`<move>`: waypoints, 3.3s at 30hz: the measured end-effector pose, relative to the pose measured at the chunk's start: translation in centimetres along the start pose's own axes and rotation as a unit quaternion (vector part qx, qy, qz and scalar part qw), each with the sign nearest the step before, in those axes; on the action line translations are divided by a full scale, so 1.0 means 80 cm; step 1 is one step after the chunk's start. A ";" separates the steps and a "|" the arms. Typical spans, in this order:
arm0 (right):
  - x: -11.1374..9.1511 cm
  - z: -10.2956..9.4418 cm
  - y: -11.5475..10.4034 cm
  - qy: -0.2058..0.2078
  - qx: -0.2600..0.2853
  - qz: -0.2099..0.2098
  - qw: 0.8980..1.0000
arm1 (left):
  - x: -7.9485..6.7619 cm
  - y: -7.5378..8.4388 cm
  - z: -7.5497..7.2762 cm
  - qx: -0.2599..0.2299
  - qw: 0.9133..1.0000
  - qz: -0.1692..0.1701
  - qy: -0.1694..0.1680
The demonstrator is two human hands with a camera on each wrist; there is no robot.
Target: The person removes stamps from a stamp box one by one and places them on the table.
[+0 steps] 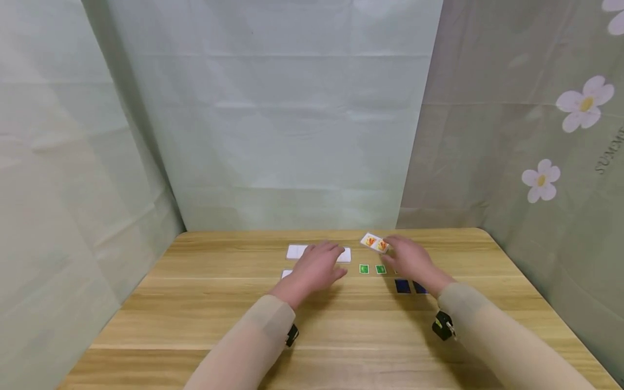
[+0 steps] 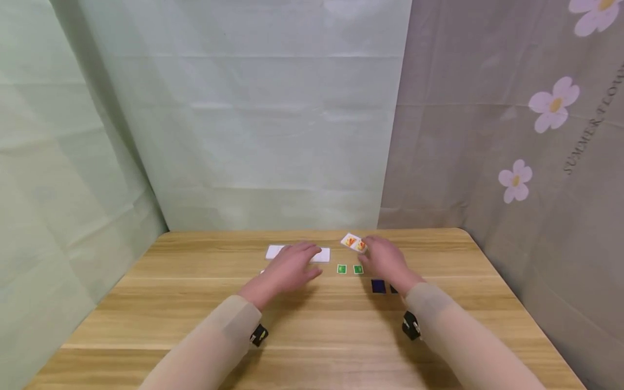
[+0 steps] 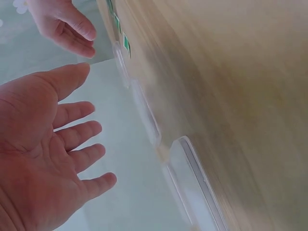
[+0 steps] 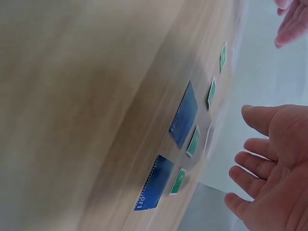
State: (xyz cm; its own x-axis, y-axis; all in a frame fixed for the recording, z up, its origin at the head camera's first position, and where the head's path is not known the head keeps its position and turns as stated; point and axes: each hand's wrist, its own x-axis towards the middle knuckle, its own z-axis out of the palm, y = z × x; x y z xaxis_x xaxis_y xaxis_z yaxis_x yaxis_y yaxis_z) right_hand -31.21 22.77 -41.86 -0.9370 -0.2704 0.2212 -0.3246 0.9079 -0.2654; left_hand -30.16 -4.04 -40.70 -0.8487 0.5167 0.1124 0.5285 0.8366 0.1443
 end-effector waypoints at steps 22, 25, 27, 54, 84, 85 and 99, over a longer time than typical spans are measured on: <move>0.050 0.017 0.023 -0.050 0.046 0.077 0.995 | 0.043 0.005 0.009 0.004 0.999 -0.045 -0.021; 0.056 0.022 0.028 -0.049 0.058 0.082 0.994 | 0.046 0.004 0.011 0.004 0.998 -0.052 -0.023; 0.059 0.025 0.030 -0.049 0.065 0.085 0.993 | 0.047 0.002 0.012 0.002 0.998 -0.055 -0.024; 0.073 0.028 0.035 -0.067 0.047 0.063 0.995 | 0.051 -0.009 0.027 -0.012 0.997 -0.068 -0.016; 0.015 0.026 0.002 -0.019 0.067 -0.070 0.995 | 0.005 -0.010 0.014 -0.045 0.999 0.000 0.006; 0.012 0.025 -0.002 -0.021 0.070 -0.074 0.995 | 0.003 -0.009 0.014 -0.045 0.999 0.005 0.006; -0.039 0.025 -0.044 -0.079 0.102 -0.134 0.983 | -0.042 0.004 0.014 -0.049 0.998 0.023 -0.010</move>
State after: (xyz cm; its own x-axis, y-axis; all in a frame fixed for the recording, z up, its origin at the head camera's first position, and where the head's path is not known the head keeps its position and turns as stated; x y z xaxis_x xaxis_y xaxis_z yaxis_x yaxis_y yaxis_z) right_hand -27.40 19.78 -43.51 -0.8178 -0.5514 0.1649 -0.5661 0.7192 -0.4028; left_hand -27.17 -5.32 -42.13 -0.8235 0.5583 0.1007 0.5650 0.7908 0.2354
